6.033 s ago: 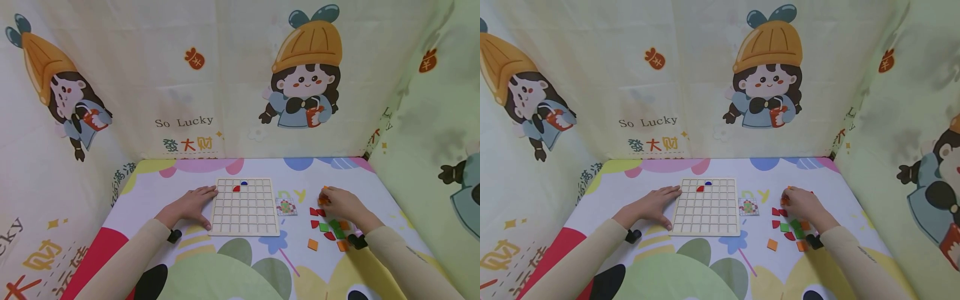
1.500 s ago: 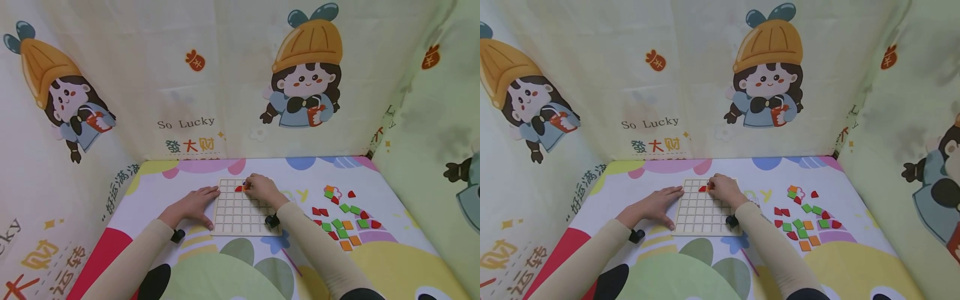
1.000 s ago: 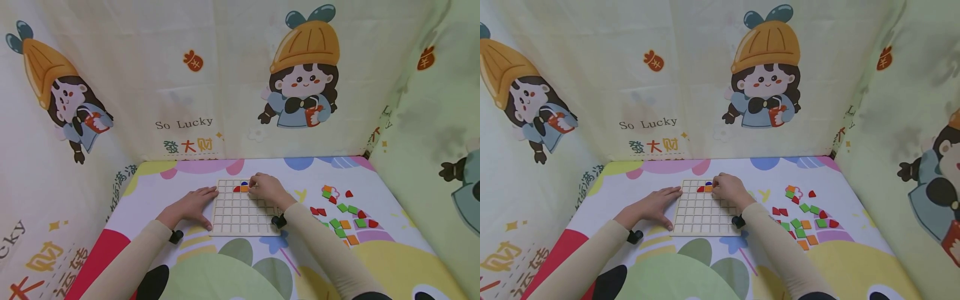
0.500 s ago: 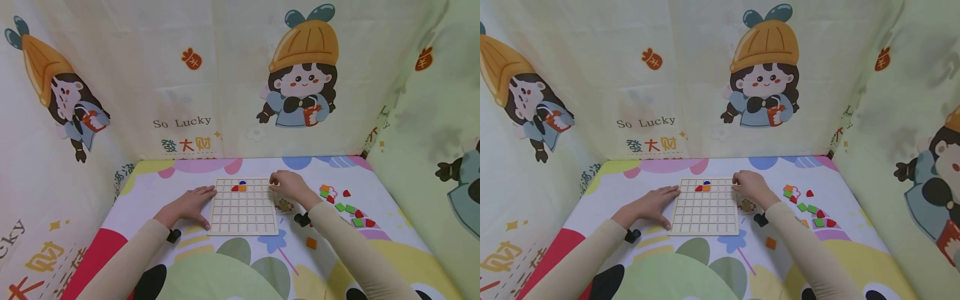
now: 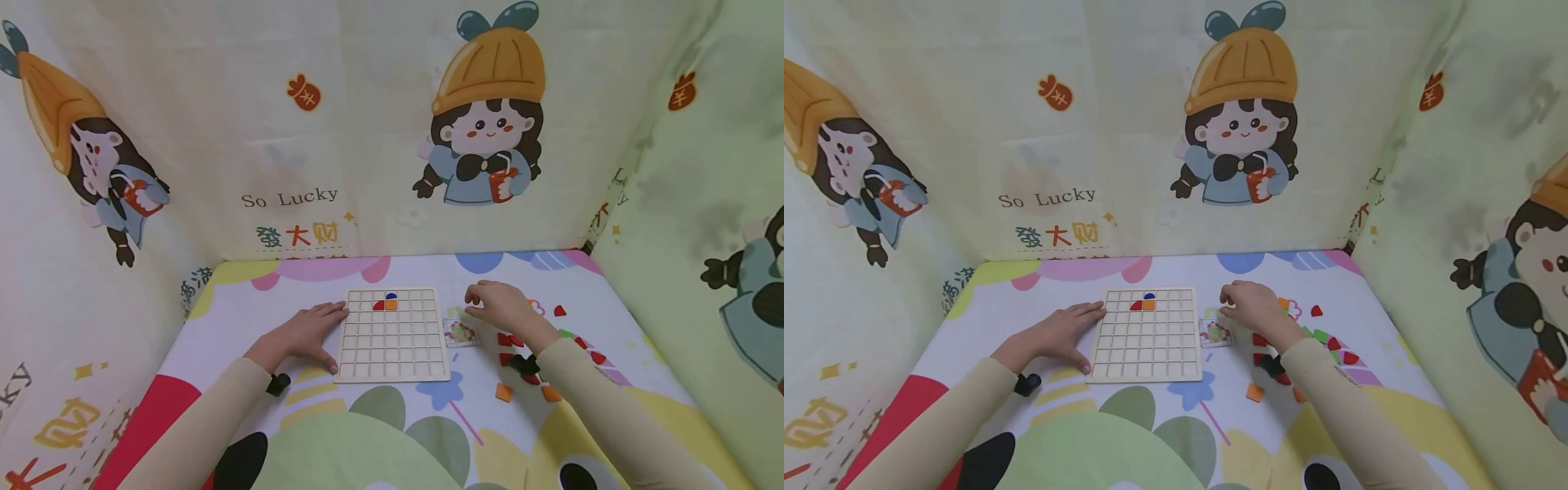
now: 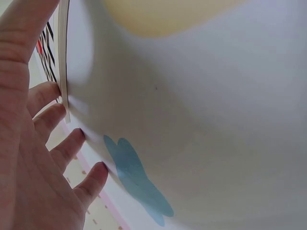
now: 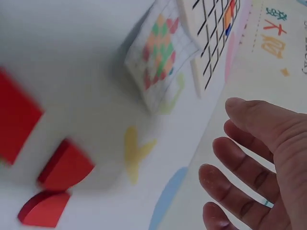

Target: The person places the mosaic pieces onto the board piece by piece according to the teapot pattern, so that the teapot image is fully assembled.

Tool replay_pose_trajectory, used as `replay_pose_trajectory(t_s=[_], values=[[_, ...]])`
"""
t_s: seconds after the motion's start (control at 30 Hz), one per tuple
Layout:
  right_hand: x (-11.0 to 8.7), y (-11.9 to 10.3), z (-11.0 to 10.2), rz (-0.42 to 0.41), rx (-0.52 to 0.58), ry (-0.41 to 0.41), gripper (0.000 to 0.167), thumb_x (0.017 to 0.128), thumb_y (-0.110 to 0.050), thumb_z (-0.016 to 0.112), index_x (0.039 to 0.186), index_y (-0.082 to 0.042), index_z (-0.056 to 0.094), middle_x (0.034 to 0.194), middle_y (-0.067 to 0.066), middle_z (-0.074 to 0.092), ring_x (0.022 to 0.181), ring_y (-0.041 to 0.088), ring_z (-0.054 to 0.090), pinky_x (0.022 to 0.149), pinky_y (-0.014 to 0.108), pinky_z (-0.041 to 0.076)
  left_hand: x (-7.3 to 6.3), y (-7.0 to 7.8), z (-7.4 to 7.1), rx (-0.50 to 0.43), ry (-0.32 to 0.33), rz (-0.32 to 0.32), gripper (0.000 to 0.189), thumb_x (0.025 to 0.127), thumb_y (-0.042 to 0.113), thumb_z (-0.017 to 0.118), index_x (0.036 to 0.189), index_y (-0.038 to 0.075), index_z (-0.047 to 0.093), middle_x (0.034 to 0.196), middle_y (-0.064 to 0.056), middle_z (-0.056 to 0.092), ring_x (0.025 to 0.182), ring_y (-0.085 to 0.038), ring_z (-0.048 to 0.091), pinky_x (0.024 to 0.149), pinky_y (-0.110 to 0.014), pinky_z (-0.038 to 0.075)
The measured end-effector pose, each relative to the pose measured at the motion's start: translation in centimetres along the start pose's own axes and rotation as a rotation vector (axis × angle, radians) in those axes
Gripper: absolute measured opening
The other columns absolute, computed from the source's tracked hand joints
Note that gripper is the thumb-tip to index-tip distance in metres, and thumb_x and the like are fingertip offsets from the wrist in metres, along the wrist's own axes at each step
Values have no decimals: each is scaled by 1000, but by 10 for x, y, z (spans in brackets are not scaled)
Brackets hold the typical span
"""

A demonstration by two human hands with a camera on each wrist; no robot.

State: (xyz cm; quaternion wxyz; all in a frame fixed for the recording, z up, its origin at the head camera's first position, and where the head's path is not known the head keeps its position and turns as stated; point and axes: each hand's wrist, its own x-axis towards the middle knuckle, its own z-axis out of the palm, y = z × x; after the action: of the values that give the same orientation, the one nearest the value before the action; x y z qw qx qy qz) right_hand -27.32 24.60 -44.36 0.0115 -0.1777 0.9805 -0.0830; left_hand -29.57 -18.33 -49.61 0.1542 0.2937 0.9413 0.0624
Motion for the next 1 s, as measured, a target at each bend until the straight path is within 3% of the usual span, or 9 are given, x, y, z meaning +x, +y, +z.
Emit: replay_pose_trajectory(t_s=[0.2,0.5,0.77,1.0], values=[[-16,14,1,43,1,-86,19,92,-25,78,107,-15,73,96,-1,67,85,18,62,74,40,55,1,-4,1,11,6,9,131,61,78,85,163,16,32,173,-6,22,157,-37,23,115,-71,33],[-42,34,17,64,32,-148,17,89,-19,76,106,-15,73,94,-2,65,78,13,58,70,34,53,1,-4,0,14,-1,14,131,61,79,84,164,16,31,173,-7,22,157,-38,24,114,-71,33],[-55,40,17,73,72,-147,25,84,-32,85,101,-19,73,89,-7,62,78,11,55,68,31,49,0,-3,0,12,-3,11,131,60,79,84,164,18,31,173,-6,22,157,-37,23,115,-71,32],[-57,45,21,52,95,-182,22,84,-26,86,99,-20,72,87,-8,61,80,12,54,70,30,50,-1,-3,0,3,-2,16,131,61,79,83,164,17,31,173,-6,22,157,-37,23,115,-72,32]])
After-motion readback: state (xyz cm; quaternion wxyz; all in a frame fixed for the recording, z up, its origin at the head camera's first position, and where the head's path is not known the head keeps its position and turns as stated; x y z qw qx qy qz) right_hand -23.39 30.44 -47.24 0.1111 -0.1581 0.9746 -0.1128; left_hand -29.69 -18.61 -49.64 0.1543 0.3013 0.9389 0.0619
